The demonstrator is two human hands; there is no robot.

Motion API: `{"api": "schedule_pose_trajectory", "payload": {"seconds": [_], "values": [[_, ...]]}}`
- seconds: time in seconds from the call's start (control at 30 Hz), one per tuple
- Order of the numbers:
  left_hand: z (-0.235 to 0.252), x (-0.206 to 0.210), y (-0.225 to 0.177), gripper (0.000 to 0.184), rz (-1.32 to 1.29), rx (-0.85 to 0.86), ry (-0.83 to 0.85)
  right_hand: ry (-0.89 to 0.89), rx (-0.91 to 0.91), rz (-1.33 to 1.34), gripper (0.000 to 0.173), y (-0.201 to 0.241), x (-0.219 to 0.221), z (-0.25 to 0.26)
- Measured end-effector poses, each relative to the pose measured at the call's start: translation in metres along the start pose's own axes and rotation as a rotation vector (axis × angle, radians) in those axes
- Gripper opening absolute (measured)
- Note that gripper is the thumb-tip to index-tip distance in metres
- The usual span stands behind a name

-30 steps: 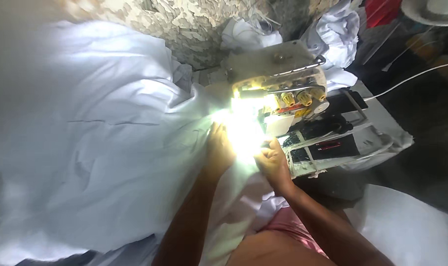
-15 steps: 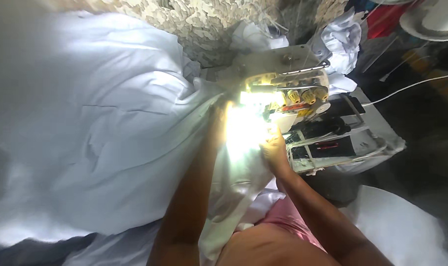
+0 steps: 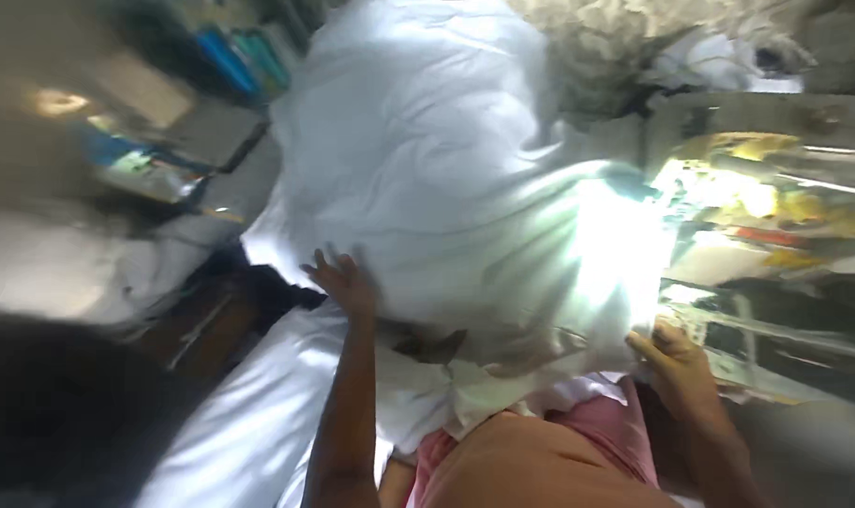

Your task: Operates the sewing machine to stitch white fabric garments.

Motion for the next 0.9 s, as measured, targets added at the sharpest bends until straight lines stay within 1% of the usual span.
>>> {"api": "schedule_pose_trajectory", "payload": {"seconds": [0.07, 0.1, 0.13, 0.2, 0.27, 0.3, 0.37, 0.4, 0.47, 0.5, 0.57, 0.6, 0.63, 0.67, 0.7, 0.77, 0.83, 0.87, 0.9], "values": [[0.000, -0.012, 0.026, 0.073, -0.181, -0.333, 0.098, 0.005, 0.035, 0.042, 0.007, -0.002, 0.002, -0.006], [-0.002, -0.014, 0.036, 0.074, -0.233, -0.434, 0.175, 0.003, 0.057, 0.056, 0.008, -0.003, 0.004, -0.008], [-0.006, -0.014, 0.046, 0.074, -0.282, -0.501, 0.254, 0.002, 0.069, 0.082, 0.010, -0.005, 0.004, -0.010], [-0.020, -0.012, 0.060, 0.074, -0.368, -0.572, 0.395, -0.012, 0.086, 0.157, 0.012, -0.010, 0.001, -0.014], [-0.040, -0.016, 0.067, 0.085, -0.409, -0.584, 0.611, -0.022, 0.112, 0.208, 0.012, -0.013, -0.002, -0.019], [-0.048, -0.014, 0.068, 0.086, -0.416, -0.603, 0.701, -0.034, 0.124, 0.225, 0.013, -0.013, -0.004, -0.021], [-0.063, -0.008, 0.065, 0.079, -0.446, -0.647, 0.872, -0.058, 0.142, 0.262, 0.014, -0.012, -0.009, -0.027], [-0.073, -0.009, 0.059, 0.073, -0.447, -0.661, 0.961, -0.068, 0.152, 0.280, 0.015, -0.012, -0.012, -0.029], [-0.095, -0.022, 0.039, 0.055, -0.342, -0.666, 1.092, -0.082, 0.176, 0.320, 0.018, -0.014, -0.016, -0.033], [-0.104, -0.031, 0.028, 0.051, -0.252, -0.653, 1.148, -0.084, 0.187, 0.326, 0.019, -0.014, -0.017, -0.034], [-0.112, -0.052, 0.013, 0.057, -0.053, -0.560, 1.265, -0.073, 0.214, 0.323, 0.019, -0.015, -0.018, -0.035], [-0.112, -0.065, 0.007, 0.056, 0.024, -0.493, 1.289, -0.070, 0.223, 0.312, 0.019, -0.014, -0.017, -0.036], [-0.106, -0.081, 0.000, 0.053, 0.093, -0.419, 1.269, -0.057, 0.226, 0.307, 0.019, -0.012, -0.015, -0.037], [-0.097, -0.099, -0.011, 0.050, 0.142, -0.358, 1.192, -0.046, 0.225, 0.319, 0.020, -0.010, -0.014, -0.038], [-0.082, -0.119, -0.023, 0.049, 0.153, -0.310, 1.077, -0.035, 0.220, 0.336, 0.021, -0.008, -0.012, -0.038], [-0.045, -0.148, -0.032, 0.048, 0.118, -0.228, 0.812, -0.025, 0.211, 0.365, 0.023, 0.001, -0.005, -0.039], [-0.001, -0.159, -0.047, 0.048, -0.010, -0.211, 0.572, -0.030, 0.198, 0.333, 0.022, 0.009, 0.007, -0.040], [0.021, -0.159, -0.055, 0.044, -0.121, -0.212, 0.503, -0.039, 0.191, 0.288, 0.019, 0.011, 0.014, -0.041], [0.043, -0.156, -0.061, 0.042, -0.235, -0.204, 0.489, -0.053, 0.187, 0.237, 0.017, 0.011, 0.020, -0.040]]}}
Point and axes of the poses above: each hand's wrist, its own z-axis towards the middle knuckle, its own x-axis out of the palm, y = z × x, the point moved 1 cm from there along z, towards the middle knuckle, and after that the axes turned 15 degrees about z, right-handed, at the moved point
